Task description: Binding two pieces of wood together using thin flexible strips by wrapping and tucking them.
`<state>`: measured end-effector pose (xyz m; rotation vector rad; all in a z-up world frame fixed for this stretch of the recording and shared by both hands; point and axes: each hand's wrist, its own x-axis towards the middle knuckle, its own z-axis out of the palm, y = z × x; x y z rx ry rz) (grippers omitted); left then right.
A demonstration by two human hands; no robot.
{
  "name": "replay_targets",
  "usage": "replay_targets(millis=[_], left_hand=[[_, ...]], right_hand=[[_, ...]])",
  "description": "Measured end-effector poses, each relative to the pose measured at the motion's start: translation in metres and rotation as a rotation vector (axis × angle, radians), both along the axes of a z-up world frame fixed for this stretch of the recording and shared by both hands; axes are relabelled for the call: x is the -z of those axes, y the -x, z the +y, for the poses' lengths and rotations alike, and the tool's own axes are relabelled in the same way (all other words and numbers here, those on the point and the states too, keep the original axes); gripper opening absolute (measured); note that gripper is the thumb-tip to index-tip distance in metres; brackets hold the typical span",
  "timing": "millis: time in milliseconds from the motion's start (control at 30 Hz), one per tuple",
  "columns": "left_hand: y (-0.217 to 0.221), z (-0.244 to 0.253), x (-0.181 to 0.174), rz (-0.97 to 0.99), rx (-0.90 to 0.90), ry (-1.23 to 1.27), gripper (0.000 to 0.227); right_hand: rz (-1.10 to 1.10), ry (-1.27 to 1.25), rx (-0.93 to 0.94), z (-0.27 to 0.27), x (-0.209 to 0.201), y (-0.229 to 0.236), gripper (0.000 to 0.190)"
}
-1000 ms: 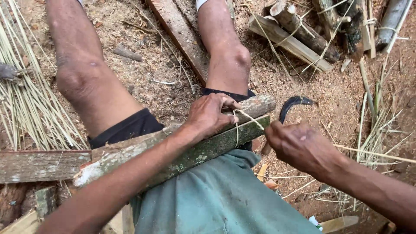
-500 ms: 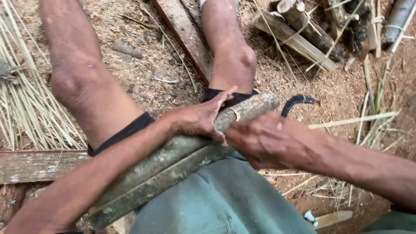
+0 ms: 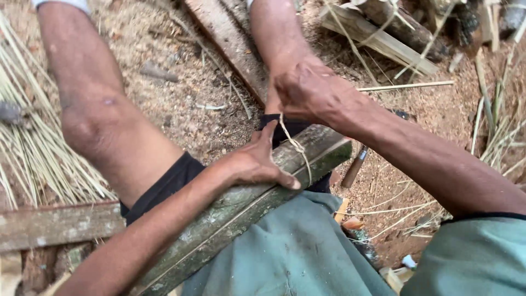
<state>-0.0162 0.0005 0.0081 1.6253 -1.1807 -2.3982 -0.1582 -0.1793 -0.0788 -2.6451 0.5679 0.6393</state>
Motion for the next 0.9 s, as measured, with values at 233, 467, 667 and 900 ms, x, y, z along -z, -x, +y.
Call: replay_targets(millis=[233, 467, 667, 900], left_hand=[[-0.013, 0.004, 0.024, 0.066, -0.007, -0.034, 0.133], [-0.019, 0.005, 0.025, 0.113, -0.104, -0.047, 0.120], [-0.034, 0.014, 0.027, 0.077, -0.244, 0.025, 0.093], [-0.063, 0.006, 0.011, -0.076, -0.434, -0.057, 0.104]], right_hand=[[0.272, -0.256, 0.659, 0.077, -0.123, 0.098, 0.005], [-0.535, -1.009, 2.092, 0.254, -0.072, 0.135, 0.034], [-0.532, -1.249, 1.933, 0.231, -0.062, 0.118, 0.046], [-0.649, -0.980, 1.728, 0.159, -0.127, 0.066, 0.046]])
